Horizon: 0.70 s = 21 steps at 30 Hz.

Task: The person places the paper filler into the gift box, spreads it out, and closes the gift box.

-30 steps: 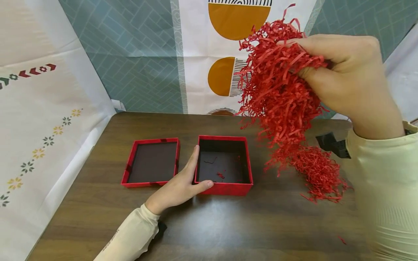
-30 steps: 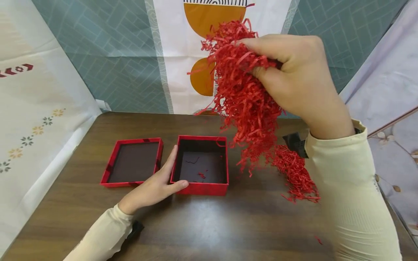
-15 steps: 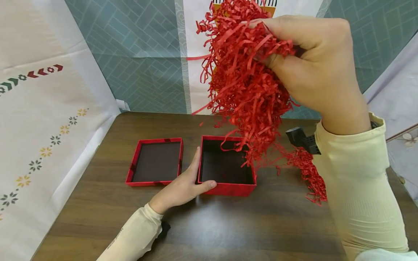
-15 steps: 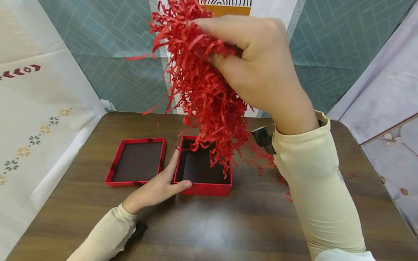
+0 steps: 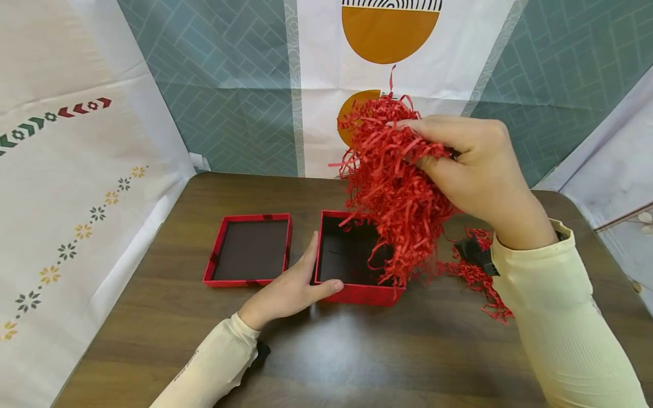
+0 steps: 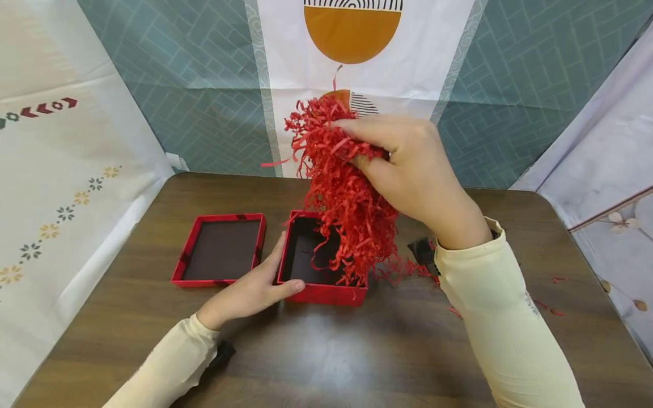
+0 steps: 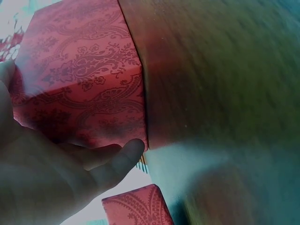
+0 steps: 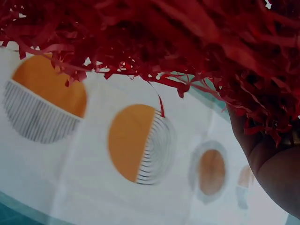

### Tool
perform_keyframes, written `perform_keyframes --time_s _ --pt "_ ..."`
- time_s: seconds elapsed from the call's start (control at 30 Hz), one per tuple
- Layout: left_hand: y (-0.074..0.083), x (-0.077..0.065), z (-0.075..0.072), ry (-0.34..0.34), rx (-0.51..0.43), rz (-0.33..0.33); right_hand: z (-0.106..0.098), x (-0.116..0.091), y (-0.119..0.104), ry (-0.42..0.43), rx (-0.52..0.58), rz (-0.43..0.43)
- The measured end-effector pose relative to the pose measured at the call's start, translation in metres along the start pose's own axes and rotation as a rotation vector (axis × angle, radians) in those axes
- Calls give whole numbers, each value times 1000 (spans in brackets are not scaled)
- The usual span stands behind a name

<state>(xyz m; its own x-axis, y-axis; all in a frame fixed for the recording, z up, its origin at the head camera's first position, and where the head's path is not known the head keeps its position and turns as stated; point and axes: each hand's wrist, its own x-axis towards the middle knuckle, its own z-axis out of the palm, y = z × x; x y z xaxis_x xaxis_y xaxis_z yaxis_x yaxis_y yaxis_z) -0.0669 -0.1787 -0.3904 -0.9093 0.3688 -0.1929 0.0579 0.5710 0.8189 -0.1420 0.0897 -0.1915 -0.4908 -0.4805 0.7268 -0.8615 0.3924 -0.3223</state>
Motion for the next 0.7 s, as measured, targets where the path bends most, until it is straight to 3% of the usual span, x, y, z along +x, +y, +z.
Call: perform_keyframes --time_s 0.27,0.4,0.5,0.7 --pt "0 1 1 -4 11 1 33 -16 10 -155 29 82" --pt "0 2 0 -8 12 9 50 -18 18 -181 23 115" --pt "0 2 0 -11 13 12 58 -20 24 -139 0 114" --pt "0 2 0 -8 13 10 68 -19 35 35 -54 63"
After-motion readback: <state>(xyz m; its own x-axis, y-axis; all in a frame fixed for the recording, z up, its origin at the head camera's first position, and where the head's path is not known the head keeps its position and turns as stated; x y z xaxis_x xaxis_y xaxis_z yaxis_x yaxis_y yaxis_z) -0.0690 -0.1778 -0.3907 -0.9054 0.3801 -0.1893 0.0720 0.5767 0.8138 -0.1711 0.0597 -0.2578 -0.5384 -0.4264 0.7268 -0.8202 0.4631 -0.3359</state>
